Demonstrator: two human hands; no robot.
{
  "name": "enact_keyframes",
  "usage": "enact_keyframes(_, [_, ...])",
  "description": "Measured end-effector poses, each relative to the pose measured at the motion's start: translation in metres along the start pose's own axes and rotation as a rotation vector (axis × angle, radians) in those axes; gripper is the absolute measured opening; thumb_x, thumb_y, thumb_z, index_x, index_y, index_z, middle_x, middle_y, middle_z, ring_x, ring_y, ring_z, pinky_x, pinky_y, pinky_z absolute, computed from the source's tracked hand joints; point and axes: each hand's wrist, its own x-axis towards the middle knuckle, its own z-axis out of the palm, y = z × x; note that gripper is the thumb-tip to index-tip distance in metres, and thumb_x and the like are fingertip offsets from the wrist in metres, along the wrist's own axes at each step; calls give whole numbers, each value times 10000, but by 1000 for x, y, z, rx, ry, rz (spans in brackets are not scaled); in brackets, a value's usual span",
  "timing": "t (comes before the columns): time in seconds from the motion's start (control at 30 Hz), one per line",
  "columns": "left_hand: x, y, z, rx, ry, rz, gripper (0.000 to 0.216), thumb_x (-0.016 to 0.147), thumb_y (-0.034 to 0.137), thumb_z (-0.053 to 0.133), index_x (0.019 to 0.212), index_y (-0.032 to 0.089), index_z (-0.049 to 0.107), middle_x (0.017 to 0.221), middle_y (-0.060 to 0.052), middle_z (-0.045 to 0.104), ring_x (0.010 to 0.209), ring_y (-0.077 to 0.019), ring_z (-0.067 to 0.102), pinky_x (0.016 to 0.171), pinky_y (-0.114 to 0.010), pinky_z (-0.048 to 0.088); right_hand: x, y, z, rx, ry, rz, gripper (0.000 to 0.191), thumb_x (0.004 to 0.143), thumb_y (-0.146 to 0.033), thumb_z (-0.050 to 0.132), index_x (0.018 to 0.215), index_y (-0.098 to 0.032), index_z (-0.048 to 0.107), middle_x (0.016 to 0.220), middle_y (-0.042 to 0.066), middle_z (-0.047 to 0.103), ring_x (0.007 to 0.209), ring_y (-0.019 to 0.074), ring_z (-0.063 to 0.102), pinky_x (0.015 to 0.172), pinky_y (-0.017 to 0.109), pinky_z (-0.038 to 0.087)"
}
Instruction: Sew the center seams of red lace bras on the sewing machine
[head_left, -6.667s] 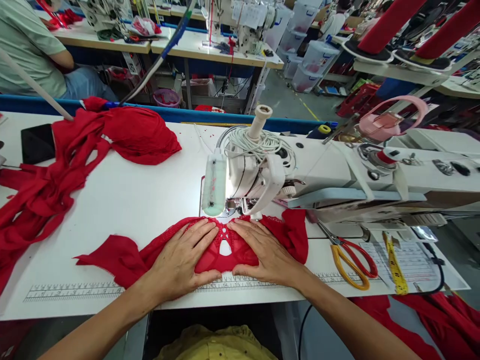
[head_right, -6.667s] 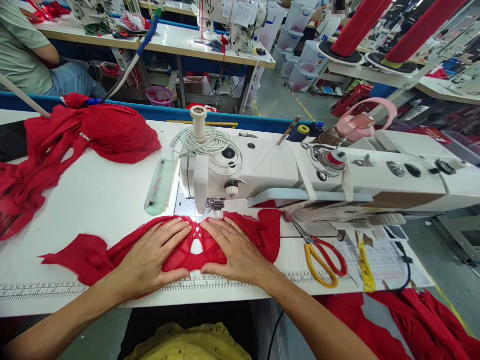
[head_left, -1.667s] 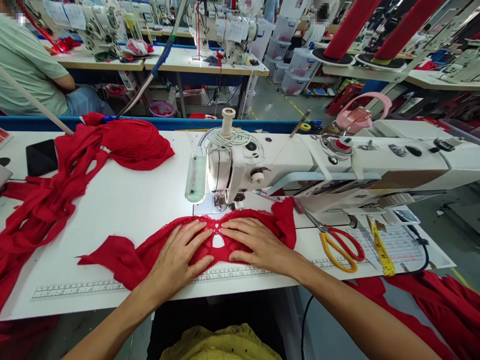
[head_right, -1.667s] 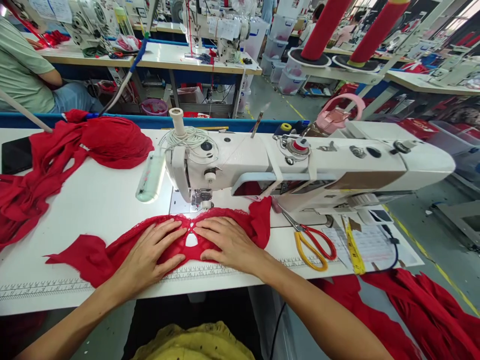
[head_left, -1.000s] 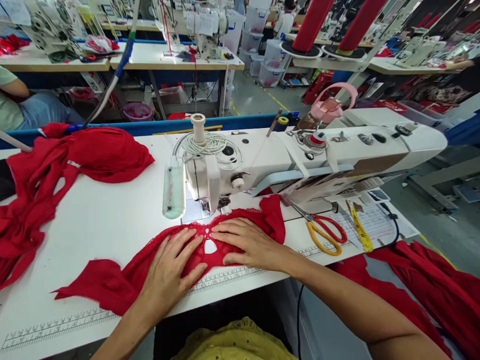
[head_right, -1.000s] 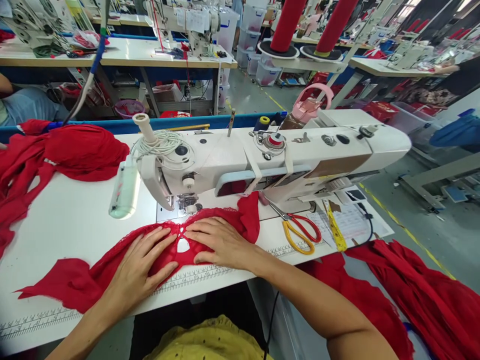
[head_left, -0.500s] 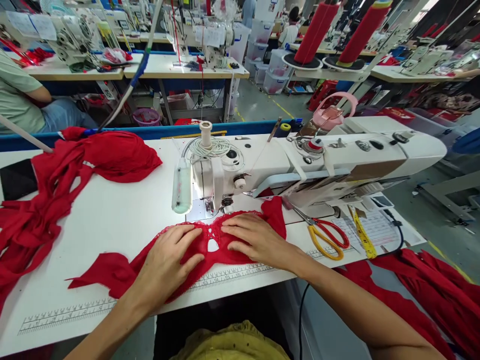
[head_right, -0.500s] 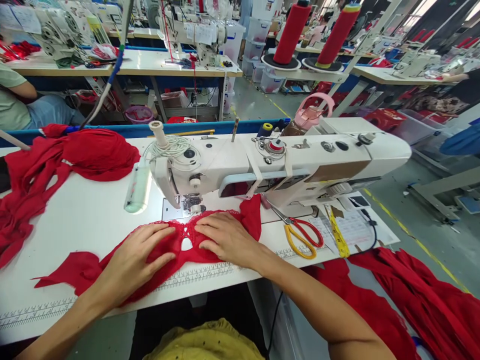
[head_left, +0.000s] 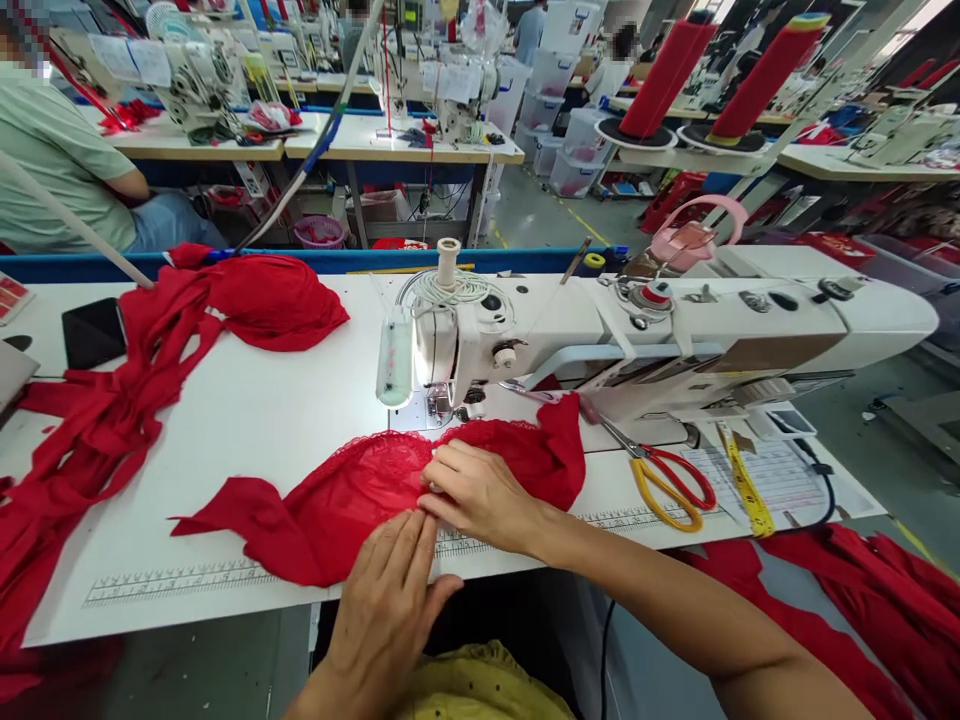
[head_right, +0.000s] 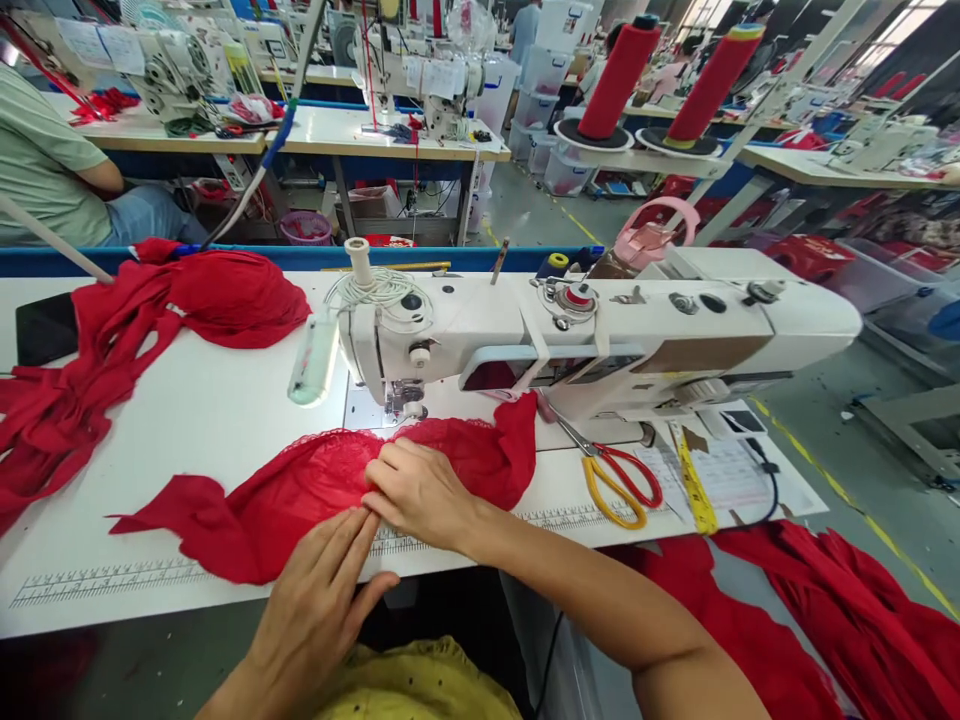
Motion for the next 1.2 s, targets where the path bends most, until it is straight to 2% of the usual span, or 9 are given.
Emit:
enact_keyframes(0.17, [-8, 2, 11, -18, 34, -4, 434, 1000, 384, 521, 1208, 24, 642, 1171, -165, 728, 1087, -282, 662, 1007, -434, 453, 4, 9, 10, 87, -38, 9, 194, 995, -247, 542, 806, -200, 544, 792, 14, 570, 757, 160, 494, 650, 270, 360])
enact_keyframes(0.33, [-10, 3, 15, -47, 61, -53, 404, 989, 371, 548, 1209, 47, 647, 1162, -152, 737, 1075, -265, 681, 1086, -446, 409, 6, 15, 4, 214, -100, 11, 107, 982, -238, 560, 882, -202, 555, 853, 18, 610, 816, 159, 540, 716, 257, 405])
enact_keyframes(0.47, [-10, 5, 14, -55, 61, -73, 386, 983, 356, 558, 1207, 54, 646, 1149, -152, 743, 1073, -262, 687, 1117, -453, 392, 6, 12, 2, 186, -121, 18, 95, 971, -240, 564, 883, -206, 552, 837, 15, 601, 803, 161, 536, 686, 252, 403])
enact_keyframes(0.63, [-9, 6, 14, -48, 57, -78, 371, 972, 340, 578, 1194, 52, 651, 1130, -155, 750, 1052, -266, 697, 1121, -474, 393, 6, 15, 4, 180, -120, 0, 118, 996, -200, 473, 912, -206, 556, 843, 25, 608, 802, 162, 544, 697, 255, 423])
enact_keyframes(0.9, [-7, 6, 12, -28, 49, -76, 366, 978, 342, 570, 1198, 61, 653, 1132, -144, 754, 1054, -262, 703, 1142, -471, 365, 4, 16, 4, 171, -100, 10, 117, 989, -235, 509, 1084, -195, 564, 904, 38, 634, 835, 168, 573, 708, 258, 451])
enact_keyframes(1.03, [-7, 6, 12, -22, 58, -70, 364, 978, 342, 571, 1195, 62, 655, 1126, -144, 756, 1048, -257, 705, 1147, -464, 358, 5, 14, 7, 146, -66, 48, 154, 961, -201, 528, 1106, -185, 579, 892, 39, 641, 827, 175, 584, 680, 264, 454])
enact_keyframes(1.2, [-9, 6, 13, -32, 47, -80, 388, 984, 341, 564, 1234, 53, 636, 1161, -152, 743, 1067, -265, 698, 1161, -483, 334, 0, 20, -4, 288, -8, 40, 188, 984, -200, 509, 1154, -197, 590, 906, 41, 650, 833, 169, 607, 754, 284, 500])
